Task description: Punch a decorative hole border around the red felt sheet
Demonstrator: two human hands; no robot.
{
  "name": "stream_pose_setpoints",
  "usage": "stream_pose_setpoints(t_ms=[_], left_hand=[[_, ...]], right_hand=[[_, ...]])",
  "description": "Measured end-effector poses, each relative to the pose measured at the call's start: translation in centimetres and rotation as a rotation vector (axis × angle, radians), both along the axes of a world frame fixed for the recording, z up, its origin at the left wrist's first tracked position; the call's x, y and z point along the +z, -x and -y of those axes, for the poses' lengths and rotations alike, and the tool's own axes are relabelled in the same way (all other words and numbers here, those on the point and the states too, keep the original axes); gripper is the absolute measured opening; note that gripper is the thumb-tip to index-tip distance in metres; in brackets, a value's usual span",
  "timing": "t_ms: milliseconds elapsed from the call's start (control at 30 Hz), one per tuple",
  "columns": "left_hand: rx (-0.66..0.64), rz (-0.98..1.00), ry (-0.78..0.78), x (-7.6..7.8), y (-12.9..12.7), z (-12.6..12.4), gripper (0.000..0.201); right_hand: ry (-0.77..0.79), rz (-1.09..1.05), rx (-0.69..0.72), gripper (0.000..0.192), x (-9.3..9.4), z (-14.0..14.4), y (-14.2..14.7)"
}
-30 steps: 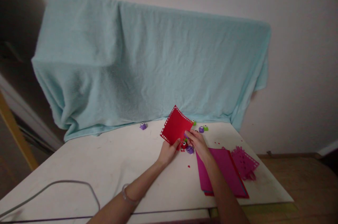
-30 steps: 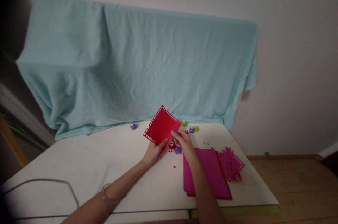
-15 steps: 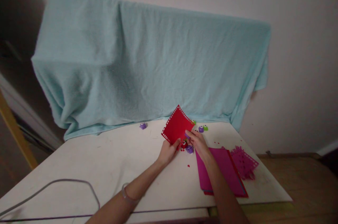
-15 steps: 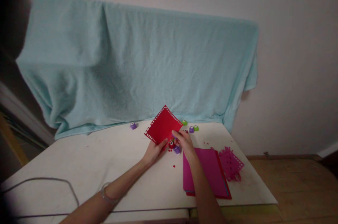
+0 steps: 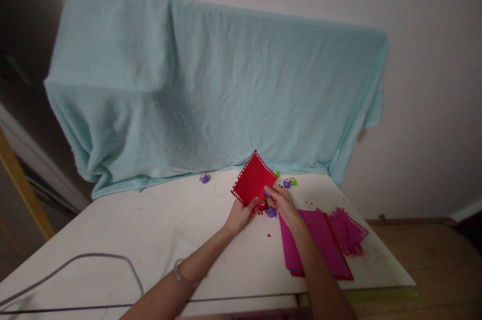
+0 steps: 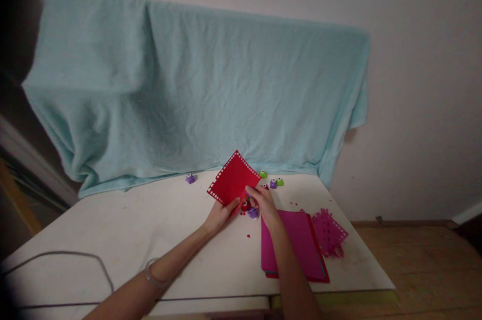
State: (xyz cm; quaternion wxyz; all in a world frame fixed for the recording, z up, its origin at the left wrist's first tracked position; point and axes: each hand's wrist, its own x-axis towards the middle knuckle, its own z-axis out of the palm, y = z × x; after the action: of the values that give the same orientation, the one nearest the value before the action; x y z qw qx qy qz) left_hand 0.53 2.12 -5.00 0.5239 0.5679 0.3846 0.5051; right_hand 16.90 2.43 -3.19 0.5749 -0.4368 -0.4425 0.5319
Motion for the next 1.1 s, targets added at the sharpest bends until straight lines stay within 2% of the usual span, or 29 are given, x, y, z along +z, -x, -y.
stream_pose_setpoints(t_ms=[333,567,767,1000,1100], left_hand=[[-0.010,0.046,-0.049,0.5,-0.3,0.5,0.039],[0.051,-0.033,0.076,1.1,-0.3,0.9,0.032],[0.036,-0.120,-0.012,0.5,-0.1,0.5,0.035],[0.056,-0.082,0.049,-0.5,-0.2,0.1,0.036],[0.065,-0.092,0.014,-0.7,-0.4,0.1,0.033]], right_hand=[[0.002,-0.072,-0.035,0.033,0.5,0.4,0.1],[0.041,-0.012,-0.041,0.041,-0.1,-0.1,-0.1],[0.005,0.024,-0.069,0.041,-0.3,-0.4,0.0],[-0.025,-0.006,-0.082,0.037,-0.5,-0.4,0.0],[-0.021,-0.018,-0.095,0.039,-0.4,-0.4,-0.1]])
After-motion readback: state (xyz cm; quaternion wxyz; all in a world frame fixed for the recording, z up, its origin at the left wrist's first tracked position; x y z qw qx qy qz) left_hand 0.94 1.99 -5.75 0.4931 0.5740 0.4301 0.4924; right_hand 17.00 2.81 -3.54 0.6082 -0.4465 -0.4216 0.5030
